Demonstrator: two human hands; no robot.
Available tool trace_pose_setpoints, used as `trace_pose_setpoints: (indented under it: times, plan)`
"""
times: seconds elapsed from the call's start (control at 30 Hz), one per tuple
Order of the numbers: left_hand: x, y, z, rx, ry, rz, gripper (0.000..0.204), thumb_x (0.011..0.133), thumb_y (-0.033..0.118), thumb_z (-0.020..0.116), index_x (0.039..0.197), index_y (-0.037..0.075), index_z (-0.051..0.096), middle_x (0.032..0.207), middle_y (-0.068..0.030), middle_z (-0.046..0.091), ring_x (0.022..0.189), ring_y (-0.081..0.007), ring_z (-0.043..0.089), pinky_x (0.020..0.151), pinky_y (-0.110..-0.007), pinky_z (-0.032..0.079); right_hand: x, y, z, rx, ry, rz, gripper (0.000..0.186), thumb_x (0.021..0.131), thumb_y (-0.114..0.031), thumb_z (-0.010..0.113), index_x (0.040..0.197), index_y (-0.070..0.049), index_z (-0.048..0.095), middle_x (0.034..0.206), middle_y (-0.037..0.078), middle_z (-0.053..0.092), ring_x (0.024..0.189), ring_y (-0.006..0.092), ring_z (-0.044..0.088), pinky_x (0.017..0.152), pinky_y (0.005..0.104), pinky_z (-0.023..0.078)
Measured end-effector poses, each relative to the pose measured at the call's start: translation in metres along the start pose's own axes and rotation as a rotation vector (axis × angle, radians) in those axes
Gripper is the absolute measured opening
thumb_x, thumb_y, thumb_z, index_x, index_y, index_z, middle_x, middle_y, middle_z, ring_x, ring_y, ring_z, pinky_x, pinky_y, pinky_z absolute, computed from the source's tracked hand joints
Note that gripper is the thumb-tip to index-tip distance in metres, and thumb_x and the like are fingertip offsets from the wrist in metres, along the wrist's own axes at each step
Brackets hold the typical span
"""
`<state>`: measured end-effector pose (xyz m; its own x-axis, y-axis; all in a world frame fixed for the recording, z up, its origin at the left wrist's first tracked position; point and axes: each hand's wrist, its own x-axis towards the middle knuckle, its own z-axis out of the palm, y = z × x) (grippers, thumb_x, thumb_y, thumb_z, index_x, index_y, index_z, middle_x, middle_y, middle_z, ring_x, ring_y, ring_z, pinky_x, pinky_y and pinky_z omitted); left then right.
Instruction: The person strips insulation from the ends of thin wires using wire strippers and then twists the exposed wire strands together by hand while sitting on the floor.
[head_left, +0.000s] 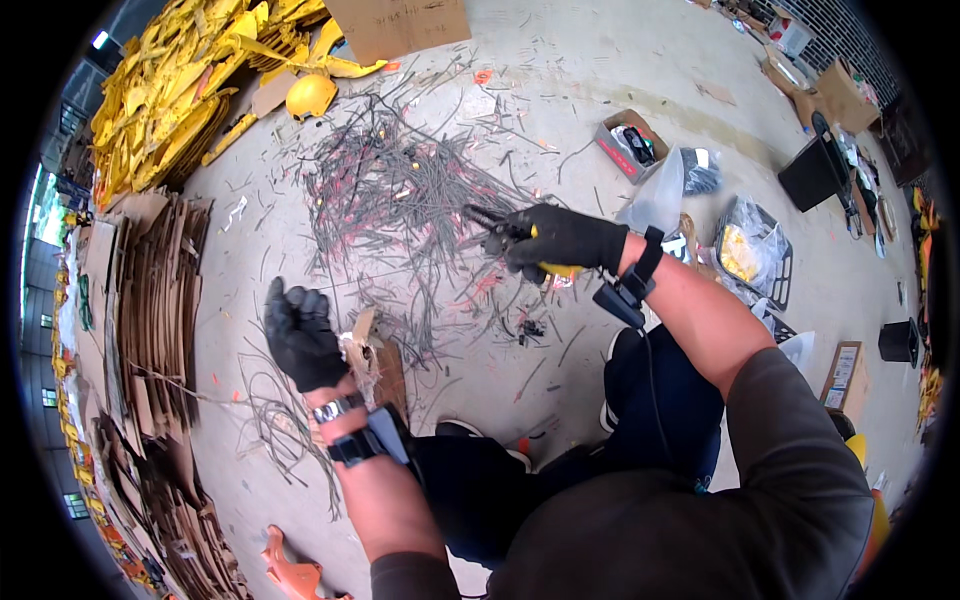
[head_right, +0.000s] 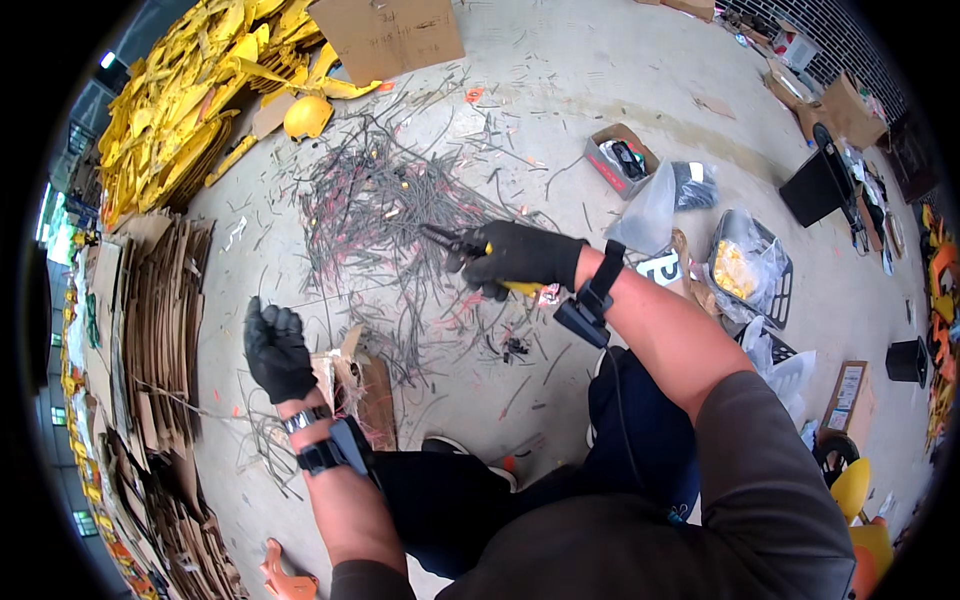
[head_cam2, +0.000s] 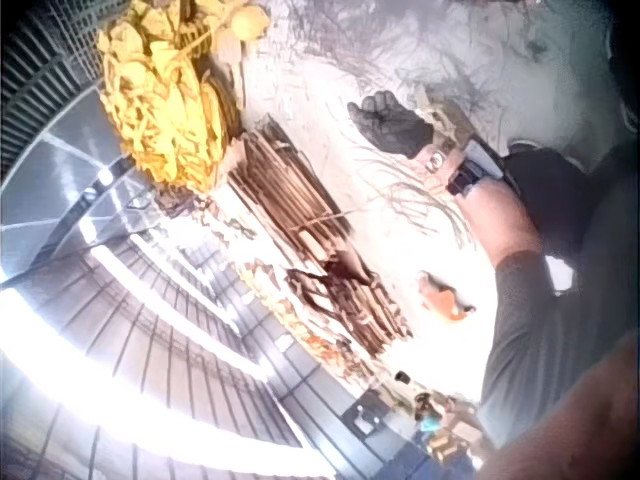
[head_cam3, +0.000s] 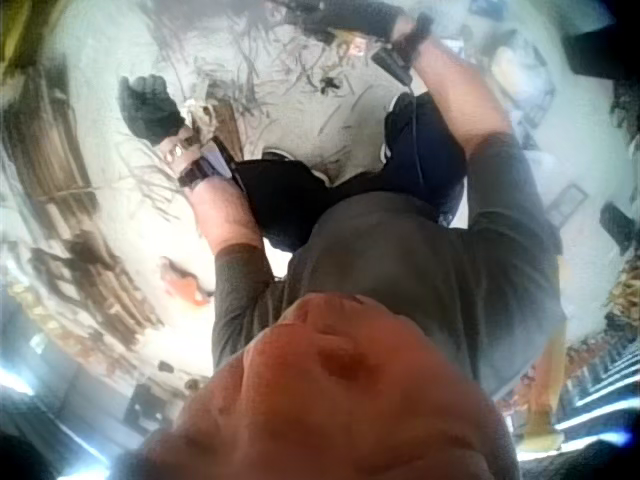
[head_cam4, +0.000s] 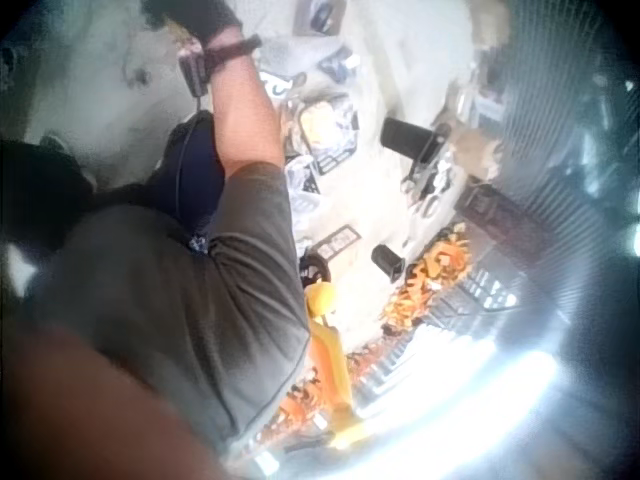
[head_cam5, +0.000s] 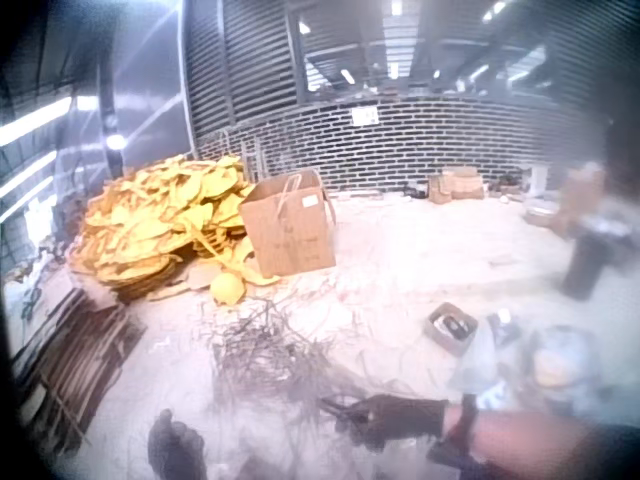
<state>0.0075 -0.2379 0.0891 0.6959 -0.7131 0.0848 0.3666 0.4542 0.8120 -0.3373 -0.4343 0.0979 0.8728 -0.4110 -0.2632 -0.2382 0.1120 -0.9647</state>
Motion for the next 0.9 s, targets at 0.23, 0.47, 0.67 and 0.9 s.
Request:
trace_pose_setpoints:
  times: [0.23, 0.47, 0.67, 0.9]
  plan:
    - [0.012, -0.001, -0.102, 0.021, 0.598, 0.068, 0.041, 0.103, 0.02, 0.052, 0.139, 0.0, 0.05, 0.142, -0.0274, 0.048, 0.12, -0.0411, 0.059, 0.104, -0.05, 0.051, -0.026, 0.029, -0.063, -0.267, 0.315, 0.017, 0.029, 0.088, -0.016, 0.066, 0.111, 0.001, 0.066, 0.083, 0.005, 0.067, 0.066, 0.0101, 0.062, 0.06, 0.0271, 0.053]
    - [-0.001, 0.037, -0.145, 0.001, 0.753, 0.096, 0.041, 0.101, 0.029, 0.054, 0.128, -0.003, 0.056, 0.126, -0.02, 0.061, 0.106, -0.0359, 0.067, 0.094, -0.043, 0.058, -0.063, 0.029, -0.076, -0.044, 0.453, 0.082, 0.019, 0.088, -0.009, 0.066, 0.105, -0.002, 0.064, 0.08, 0.004, 0.063, 0.065, 0.0109, 0.062, 0.057, 0.0284, 0.053]
    - [-0.012, 0.051, -0.114, 0.184, 0.848, 0.405, 0.041, 0.099, 0.007, 0.038, 0.134, -0.01, 0.05, 0.12, -0.0287, 0.062, 0.105, -0.0423, 0.066, 0.092, -0.048, 0.06, -0.063, 0.034, -0.077, -0.109, 0.593, 0.043, 0.021, 0.084, -0.012, 0.066, 0.103, -0.004, 0.063, 0.078, 0.003, 0.062, 0.062, 0.0106, 0.062, 0.057, 0.0278, 0.053]
    - [0.0, 0.032, -0.118, 0.312, 0.75, 0.337, 0.032, 0.091, 0.003, 0.055, 0.121, -0.006, 0.064, 0.118, -0.0215, 0.068, 0.105, -0.0312, 0.068, 0.087, -0.037, 0.059, -0.054, 0.055, -0.109, -0.5, 0.95, -0.289, 0.031, 0.087, -0.025, 0.066, 0.109, -0.003, 0.066, 0.087, 0.02, 0.069, 0.082, 0.0316, 0.068, 0.074, 0.0385, 0.052]
